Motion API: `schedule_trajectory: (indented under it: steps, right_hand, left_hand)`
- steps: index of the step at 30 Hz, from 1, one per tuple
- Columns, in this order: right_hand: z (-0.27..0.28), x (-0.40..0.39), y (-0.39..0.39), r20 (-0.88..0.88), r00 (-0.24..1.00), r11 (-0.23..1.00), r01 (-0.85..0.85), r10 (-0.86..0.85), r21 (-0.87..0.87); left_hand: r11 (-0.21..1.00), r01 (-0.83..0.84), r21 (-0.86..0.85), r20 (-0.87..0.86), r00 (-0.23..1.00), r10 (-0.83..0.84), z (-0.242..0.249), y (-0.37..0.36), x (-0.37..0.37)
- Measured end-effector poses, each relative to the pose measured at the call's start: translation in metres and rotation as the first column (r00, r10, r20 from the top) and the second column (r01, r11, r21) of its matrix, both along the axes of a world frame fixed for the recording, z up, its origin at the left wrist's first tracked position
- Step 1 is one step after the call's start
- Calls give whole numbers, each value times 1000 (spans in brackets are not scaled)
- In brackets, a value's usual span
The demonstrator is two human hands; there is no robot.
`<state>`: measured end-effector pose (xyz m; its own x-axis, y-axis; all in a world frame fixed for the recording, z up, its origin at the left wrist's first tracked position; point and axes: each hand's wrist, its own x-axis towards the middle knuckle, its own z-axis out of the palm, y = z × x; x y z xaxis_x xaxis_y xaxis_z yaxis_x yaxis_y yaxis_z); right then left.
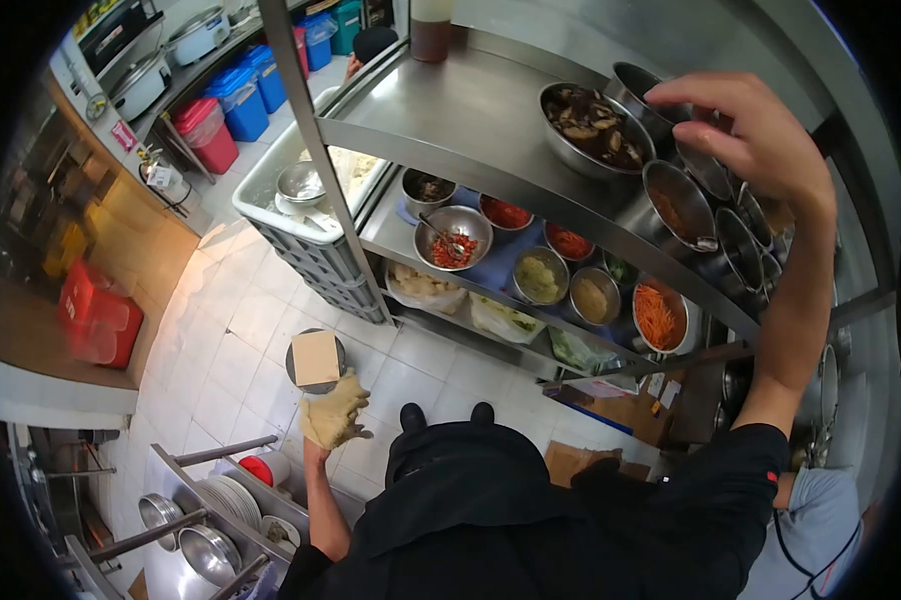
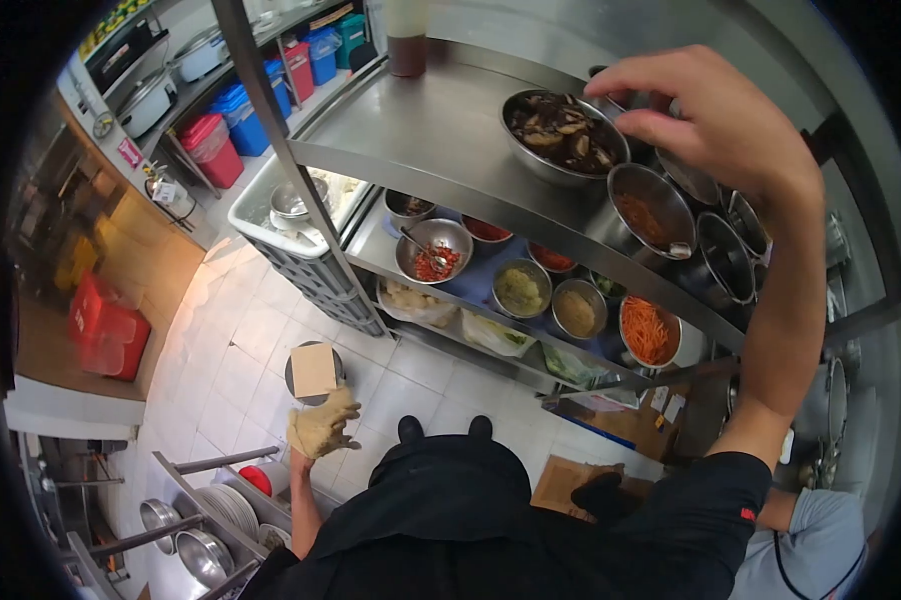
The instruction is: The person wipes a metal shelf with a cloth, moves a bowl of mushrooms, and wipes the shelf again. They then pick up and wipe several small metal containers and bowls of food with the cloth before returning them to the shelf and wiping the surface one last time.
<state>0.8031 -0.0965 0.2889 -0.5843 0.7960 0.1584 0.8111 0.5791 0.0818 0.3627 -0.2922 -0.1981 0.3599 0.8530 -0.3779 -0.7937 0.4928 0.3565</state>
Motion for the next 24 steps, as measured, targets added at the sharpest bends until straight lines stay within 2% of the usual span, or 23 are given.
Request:
schedule_trajectory:
  steps: [1, 2, 4, 5, 7, 8, 9, 10, 12, 14, 15, 16, 17, 18, 19, 20, 21, 22, 23, 24]
  right_hand:
    - [-2, 4, -8, -86, 990, 991, -108, 115, 84]
    - [0, 7, -17, -84, 992, 993, -92, 99, 80]
    - [8, 7, -41, -123, 984, 986, -115, 129, 120]
    - [6, 4, -56, -172, 982, 992, -61, 81, 114]
    - [-5, -7, -87, -251, 963, 995, -87, 97, 52]
    - [-25, -17, -96, -339, 925, 985, -162, 174, 63]
    - [-59, -34, -93, -446, 817, 931, -330, 366, 158]
    - [-83, -52, -91, -490, 796, 902, -429, 354, -45]
    - [-162, -99, -76, -607, 713, 764, -593, 350, -255]
    - [-241, -149, -44, -717, 646, 722, -625, 263, -298]
    - [-269, -174, -30, -803, 582, 679, -642, 128, -357]
    - [-303, -196, -16, -844, 521, 671, -671, 124, -316]
    - [-338, -220, -12, -911, 410, 574, -737, -39, -356]
    - [-362, -244, -17, -912, 334, 403, -820, -239, -406]
    - [-380, -263, -20, -909, 318, 348, -848, -270, -400]
    - [-373, -277, -29, -919, 352, 349, -851, -179, -394]
    - [-366, -292, -42, -906, 354, 342, -842, -233, -417]
    - [-363, -302, -53, -887, 359, 327, -834, -290, -445]
    - [-366, -309, -56, -885, 361, 312, -839, -292, -445]
    - [-370, -317, -59, -839, 398, 217, -841, -372, -495]
  left_hand:
    - [997, -15, 73, -175, 984, 28, 5, 0, 1]
    - [989, -27, 144, -334, 940, 74, 7, 0, -1]
    - [974, -73, 215, -516, 838, 177, 10, 2, -9]
    - [968, -93, 233, -548, 809, 210, 13, 6, -13]
    - [953, -126, 275, -594, 758, 272, 27, 13, -24]
    - [948, -130, 291, -607, 741, 288, 36, 17, -26]
    - [942, -133, 308, -616, 726, 304, 47, 25, -28]
    - [934, -130, 334, -619, 717, 321, 59, 33, -30]
    - [913, -101, 396, -618, 706, 346, 89, 53, -35]
    - [861, 18, 509, -643, 673, 366, 127, 67, -38]
    - [816, 105, 568, -658, 654, 373, 144, 74, -40]
    - [819, 93, 567, -663, 642, 386, 146, 78, -52]
    - [872, 104, 478, -716, 622, 318, 147, 84, -66]
    - [915, 116, 386, -760, 602, 245, 150, 92, -77]
    - [914, 115, 389, -764, 594, 250, 154, 98, -85]
    - [880, 158, 449, -818, 469, 333, 158, 105, -94]
    - [843, 205, 497, -845, 336, 417, 161, 111, -103]
    - [848, 196, 493, -848, 328, 417, 163, 114, -112]
    - [826, 264, 498, -857, 294, 423, 164, 116, -122]
    - [801, 331, 499, -864, 261, 430, 164, 117, -132]
